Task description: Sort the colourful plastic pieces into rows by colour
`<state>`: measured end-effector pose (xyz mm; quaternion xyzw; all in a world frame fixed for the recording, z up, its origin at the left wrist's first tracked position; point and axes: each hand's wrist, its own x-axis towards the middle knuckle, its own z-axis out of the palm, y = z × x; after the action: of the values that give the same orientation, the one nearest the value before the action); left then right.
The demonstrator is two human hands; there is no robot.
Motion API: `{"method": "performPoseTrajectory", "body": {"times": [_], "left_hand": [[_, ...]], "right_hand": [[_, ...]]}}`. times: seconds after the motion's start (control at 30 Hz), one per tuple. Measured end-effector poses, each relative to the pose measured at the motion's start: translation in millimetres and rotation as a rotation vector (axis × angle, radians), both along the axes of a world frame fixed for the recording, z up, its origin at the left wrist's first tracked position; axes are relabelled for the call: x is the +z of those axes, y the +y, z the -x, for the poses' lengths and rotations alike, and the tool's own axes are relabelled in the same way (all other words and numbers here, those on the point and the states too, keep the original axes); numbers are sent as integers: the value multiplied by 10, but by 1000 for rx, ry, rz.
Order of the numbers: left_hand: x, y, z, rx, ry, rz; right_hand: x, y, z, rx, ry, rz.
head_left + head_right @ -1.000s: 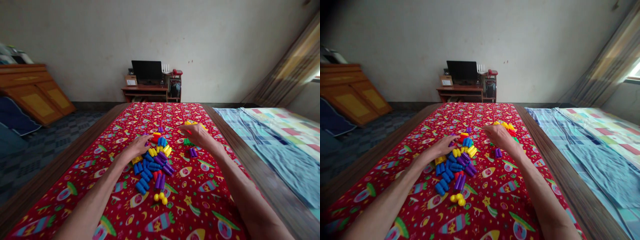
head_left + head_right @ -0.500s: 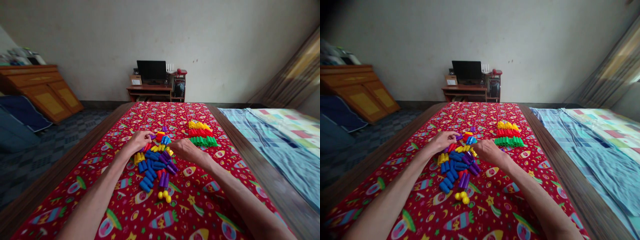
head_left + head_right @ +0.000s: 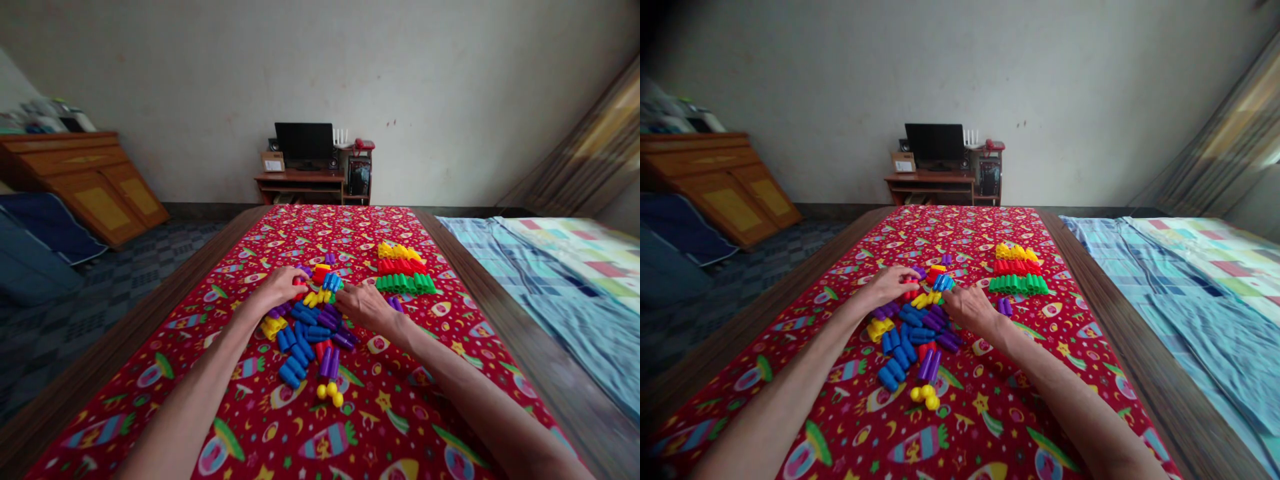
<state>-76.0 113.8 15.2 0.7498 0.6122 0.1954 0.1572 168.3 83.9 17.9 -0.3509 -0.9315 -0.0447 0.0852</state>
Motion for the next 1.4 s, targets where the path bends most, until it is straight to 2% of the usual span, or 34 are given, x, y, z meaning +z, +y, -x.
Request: {"method": "performPoseTrajectory", "body": {"times": [0.1, 0.2, 0.27, 0.33, 0.43, 0.5, 0.63, 0.77, 0.93, 1.07, 1.13, 1.27, 1.4], "left_hand": [[62, 4, -40, -4, -190, -23], [152, -71, -149, -9, -556, -15], [209, -142, -259, -2, -730, -14], [249, -210, -380, 0, -818, -42], [262, -293, -539, 19, -921, -12], [251, -337, -614, 22, -1014, 112], [242, -399, -714, -4, -1218, 331], [264, -444, -795, 14, -1337, 390], [249, -502, -870, -22, -1222, 363], [225, -519, -893, -69, -1131, 328], [216, -506, -885, -49, -1121, 314], [214, -466, -848, 39, -1140, 278], [218, -464, -840, 28, -1051, 288]], "right_hand": [[-106, 21, 12, -43, 54, 38], [-161, 50, 1, -73, 195, 105], [-167, 71, 1, -94, 434, 192], [-149, 93, 12, -79, 738, 364], [-84, 113, 22, 25, 1076, 617], [-24, 110, 9, 95, 1153, 608], [91, 65, -36, 152, 1033, 406], [125, 12, -27, 87, 1033, 297], [140, -13, -5, -9, 1019, 222], [194, 27, -72, -57, 970, 251], [216, 65, -126, -13, 922, 211], [233, 126, -198, 159, 725, -15], [263, 154, -210, 222, 574, -42]]}}
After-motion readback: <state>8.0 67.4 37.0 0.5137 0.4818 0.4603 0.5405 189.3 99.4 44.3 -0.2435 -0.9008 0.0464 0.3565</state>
